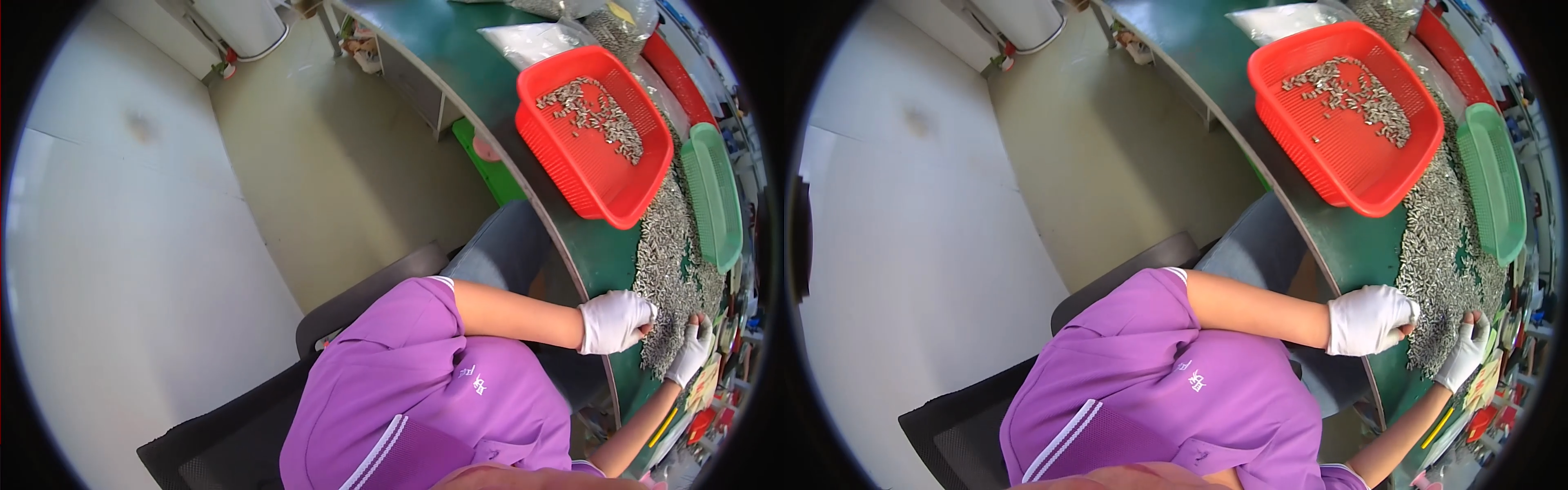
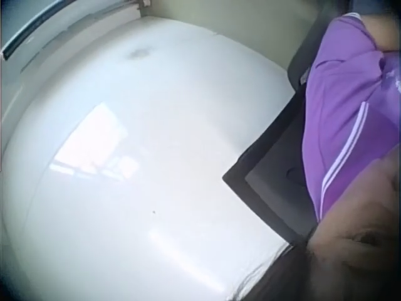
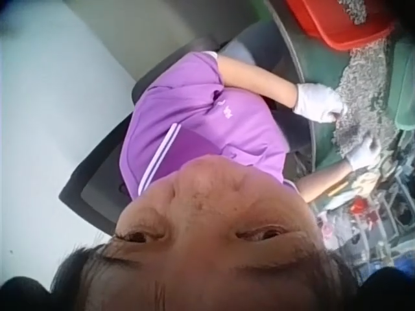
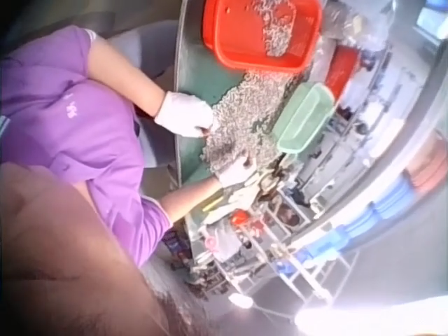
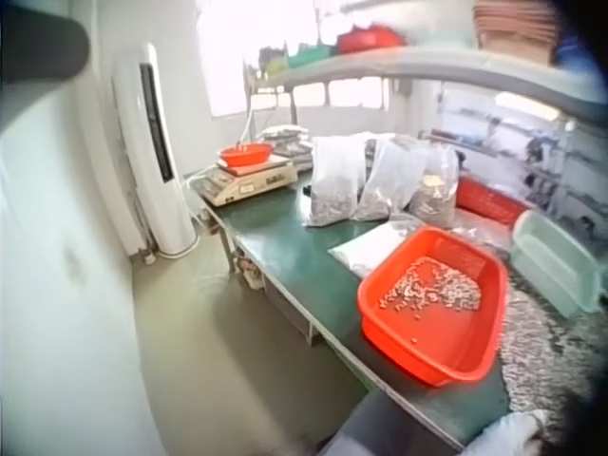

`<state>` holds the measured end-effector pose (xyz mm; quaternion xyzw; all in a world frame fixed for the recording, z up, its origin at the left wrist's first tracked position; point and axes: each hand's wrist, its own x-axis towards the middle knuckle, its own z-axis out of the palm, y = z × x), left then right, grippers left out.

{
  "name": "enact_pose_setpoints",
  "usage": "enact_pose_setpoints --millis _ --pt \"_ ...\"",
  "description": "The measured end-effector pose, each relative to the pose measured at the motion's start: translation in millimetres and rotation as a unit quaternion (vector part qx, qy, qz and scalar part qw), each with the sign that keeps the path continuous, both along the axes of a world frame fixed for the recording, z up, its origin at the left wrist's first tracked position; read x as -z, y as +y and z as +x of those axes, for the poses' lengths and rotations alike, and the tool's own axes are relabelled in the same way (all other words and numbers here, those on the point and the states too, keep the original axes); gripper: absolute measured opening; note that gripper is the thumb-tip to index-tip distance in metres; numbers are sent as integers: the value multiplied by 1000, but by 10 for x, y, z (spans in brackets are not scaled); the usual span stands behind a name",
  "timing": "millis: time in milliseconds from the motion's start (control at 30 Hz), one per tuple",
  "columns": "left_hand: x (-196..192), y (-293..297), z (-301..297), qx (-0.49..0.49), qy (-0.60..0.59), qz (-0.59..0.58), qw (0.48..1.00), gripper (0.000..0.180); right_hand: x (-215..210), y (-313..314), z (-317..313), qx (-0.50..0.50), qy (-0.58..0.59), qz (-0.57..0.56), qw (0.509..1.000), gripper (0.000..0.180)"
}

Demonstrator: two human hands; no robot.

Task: Inspecting and sorting small metal components at a workbench.

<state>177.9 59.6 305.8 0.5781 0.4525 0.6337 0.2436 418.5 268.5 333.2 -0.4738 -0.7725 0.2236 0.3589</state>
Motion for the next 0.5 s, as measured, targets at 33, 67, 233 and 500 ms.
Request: enact_pose_setpoints --millis 33,67,233,500 --pt "-25 -3 5 -3 -6 5 1000 8 -7 -19 15 -1 27 -9 1000 20" --pt "-39 -6 -8 17 -12 -11 1000 8 -18 -40 29 -1 54 -18 998 20" --pt "-193 78 53 104 -83 -46 990 10 -78 -213 49 -53 120 -73 989 20" --pt "-558 588 267 315 -324 -176 875 10 -419 -680 -254 -87 123 -51 987 21"
